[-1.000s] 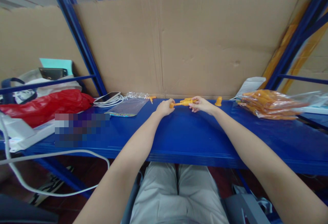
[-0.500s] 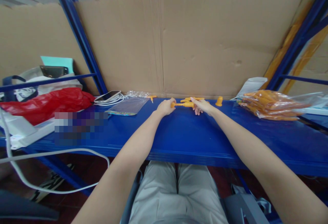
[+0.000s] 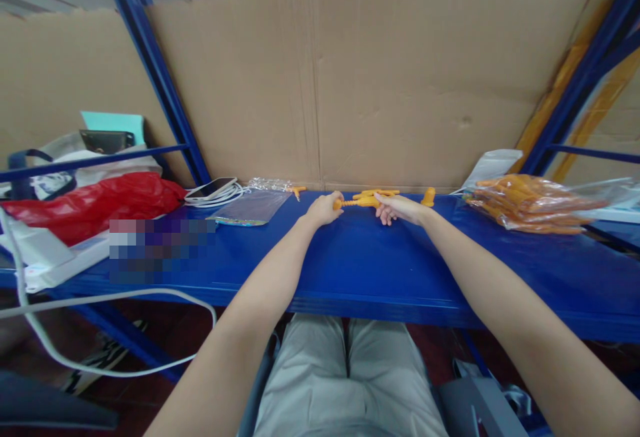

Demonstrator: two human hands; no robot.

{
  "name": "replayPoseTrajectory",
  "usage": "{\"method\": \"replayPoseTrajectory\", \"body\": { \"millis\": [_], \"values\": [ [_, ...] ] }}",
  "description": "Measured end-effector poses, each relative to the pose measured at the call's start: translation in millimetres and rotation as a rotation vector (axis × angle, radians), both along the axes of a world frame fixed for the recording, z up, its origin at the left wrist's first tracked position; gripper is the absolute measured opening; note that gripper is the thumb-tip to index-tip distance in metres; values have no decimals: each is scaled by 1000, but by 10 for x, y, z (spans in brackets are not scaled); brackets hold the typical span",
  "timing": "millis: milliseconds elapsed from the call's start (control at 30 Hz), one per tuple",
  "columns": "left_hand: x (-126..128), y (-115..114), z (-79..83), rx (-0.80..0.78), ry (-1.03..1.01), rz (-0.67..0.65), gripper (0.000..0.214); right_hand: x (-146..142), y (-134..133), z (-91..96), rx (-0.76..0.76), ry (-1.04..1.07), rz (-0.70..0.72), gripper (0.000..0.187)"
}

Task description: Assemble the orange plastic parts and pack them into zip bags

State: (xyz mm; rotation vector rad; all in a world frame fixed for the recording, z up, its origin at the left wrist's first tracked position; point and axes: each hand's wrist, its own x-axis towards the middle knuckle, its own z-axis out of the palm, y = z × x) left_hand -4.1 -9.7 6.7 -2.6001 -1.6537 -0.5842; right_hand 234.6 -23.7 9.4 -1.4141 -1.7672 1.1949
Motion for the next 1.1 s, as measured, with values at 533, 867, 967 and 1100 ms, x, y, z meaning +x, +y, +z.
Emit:
{"method": "replayPoseTrajectory", "body": {
  "millis": [533, 867, 967, 1100],
  "values": [
    [19, -9, 1, -5, -36, 8, 35, -10, -13, 2, -32, 205, -27, 29],
    [21, -48, 27, -9, -31, 23, 34, -32, 34, -70, 14, 161, -100, 50],
    [24, -59, 37, -6, -15, 40, 36, -40, 31, -62, 14, 137, -98, 53],
    [28, -65, 42, -6, 6, 39, 35, -50, 18, -44, -4, 130, -85, 53]
  ]
}}
